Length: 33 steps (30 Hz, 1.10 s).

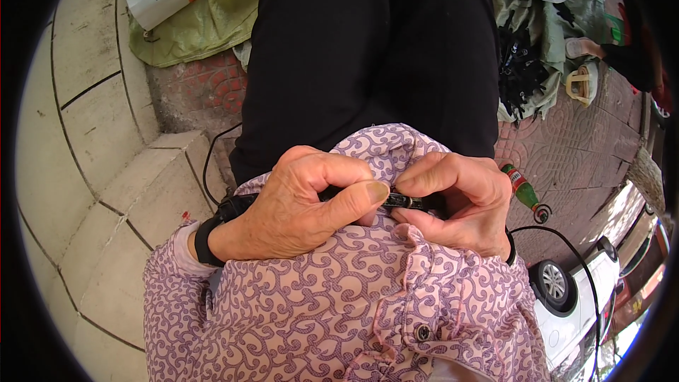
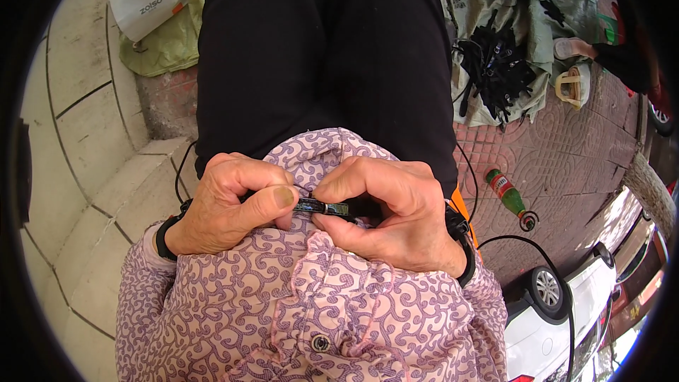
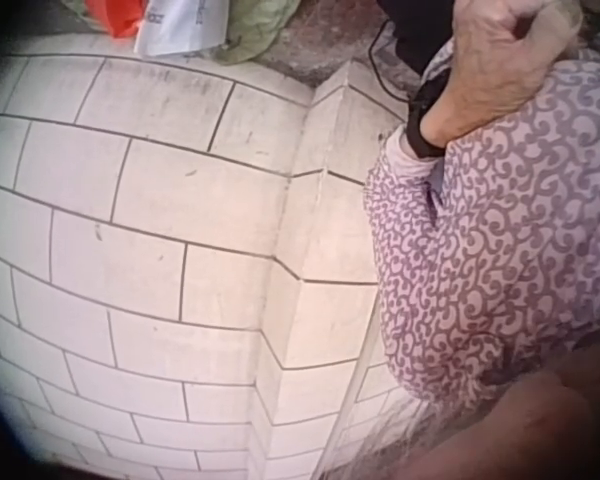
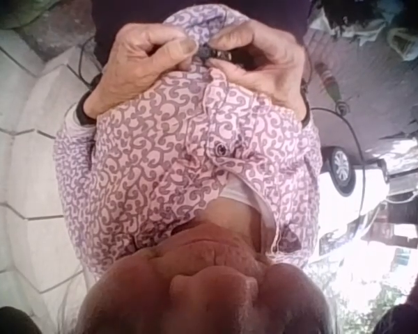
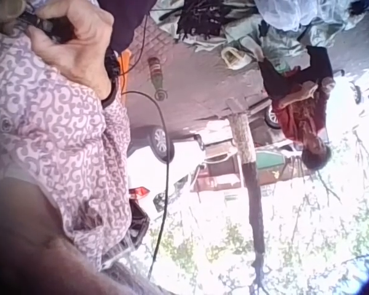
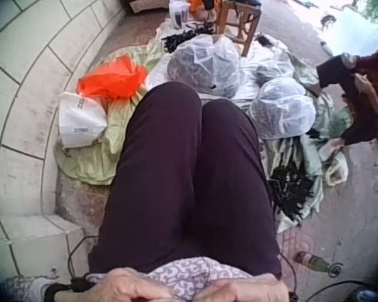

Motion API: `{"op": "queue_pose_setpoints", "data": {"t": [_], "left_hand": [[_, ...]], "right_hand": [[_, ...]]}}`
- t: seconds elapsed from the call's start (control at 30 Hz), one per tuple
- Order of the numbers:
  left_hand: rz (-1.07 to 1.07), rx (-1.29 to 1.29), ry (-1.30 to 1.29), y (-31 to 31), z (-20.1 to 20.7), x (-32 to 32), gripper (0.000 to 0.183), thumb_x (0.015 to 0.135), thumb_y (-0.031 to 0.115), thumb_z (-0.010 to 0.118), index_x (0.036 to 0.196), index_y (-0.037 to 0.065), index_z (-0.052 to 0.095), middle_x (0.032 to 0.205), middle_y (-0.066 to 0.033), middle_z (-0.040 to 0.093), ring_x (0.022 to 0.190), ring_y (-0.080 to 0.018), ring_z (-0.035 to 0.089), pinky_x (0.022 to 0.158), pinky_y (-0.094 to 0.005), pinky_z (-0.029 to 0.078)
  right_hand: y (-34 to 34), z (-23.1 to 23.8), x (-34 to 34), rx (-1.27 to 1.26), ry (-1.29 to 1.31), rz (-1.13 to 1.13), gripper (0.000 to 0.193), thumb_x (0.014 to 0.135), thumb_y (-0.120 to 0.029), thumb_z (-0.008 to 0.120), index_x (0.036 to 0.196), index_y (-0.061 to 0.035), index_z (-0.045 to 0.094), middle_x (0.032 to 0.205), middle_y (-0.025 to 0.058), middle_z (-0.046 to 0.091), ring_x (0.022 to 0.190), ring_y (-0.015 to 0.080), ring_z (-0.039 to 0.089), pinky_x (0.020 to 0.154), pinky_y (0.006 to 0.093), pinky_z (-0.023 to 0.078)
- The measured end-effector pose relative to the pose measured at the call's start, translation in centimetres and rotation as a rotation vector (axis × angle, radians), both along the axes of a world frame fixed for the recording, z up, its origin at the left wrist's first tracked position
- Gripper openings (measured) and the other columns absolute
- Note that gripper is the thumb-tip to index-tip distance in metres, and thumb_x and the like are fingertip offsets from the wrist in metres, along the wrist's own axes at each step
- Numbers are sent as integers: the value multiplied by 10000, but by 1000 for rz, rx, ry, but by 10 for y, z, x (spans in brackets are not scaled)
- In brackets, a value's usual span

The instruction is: Manually assemble buckles onto black straps for footwear or bag manufacturing.

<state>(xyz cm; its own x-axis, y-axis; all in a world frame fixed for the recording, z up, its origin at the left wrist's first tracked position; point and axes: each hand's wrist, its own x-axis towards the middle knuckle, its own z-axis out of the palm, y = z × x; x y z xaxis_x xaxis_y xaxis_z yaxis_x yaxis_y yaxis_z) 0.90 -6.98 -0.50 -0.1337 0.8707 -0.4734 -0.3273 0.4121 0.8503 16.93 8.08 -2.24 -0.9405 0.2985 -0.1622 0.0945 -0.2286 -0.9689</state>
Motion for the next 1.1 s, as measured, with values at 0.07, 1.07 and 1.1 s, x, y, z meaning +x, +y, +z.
{"op": "queue_pose_setpoints", "data": {"t": [0.07,1.07,1.1], "left_hand": [[-40,-24,35,-1,1,-1,293,937,143,589,696,-12,656,626,-55,651,560,-97,582,539,-248,448],[-34,155,276,44,0,-21,163,872,82,691,1004,-9,663,713,19,586,632,-45,527,574,-210,409],[-6,192,335,47,-3,-19,131,873,85,691,968,-3,669,707,6,594,616,-51,532,562,-219,411]], "right_hand": [[-1,0,1,28,8,-10,223,693,43,803,863,30,660,810,121,699,731,182,700,648,264,540],[26,-5,-3,-944,-126,-85,257,976,-159,584,1104,60,624,860,184,686,616,166,636,465,200,444],[26,-8,-2,-919,-127,-53,271,991,-185,566,1135,44,581,856,171,679,625,173,644,468,189,448]]}}
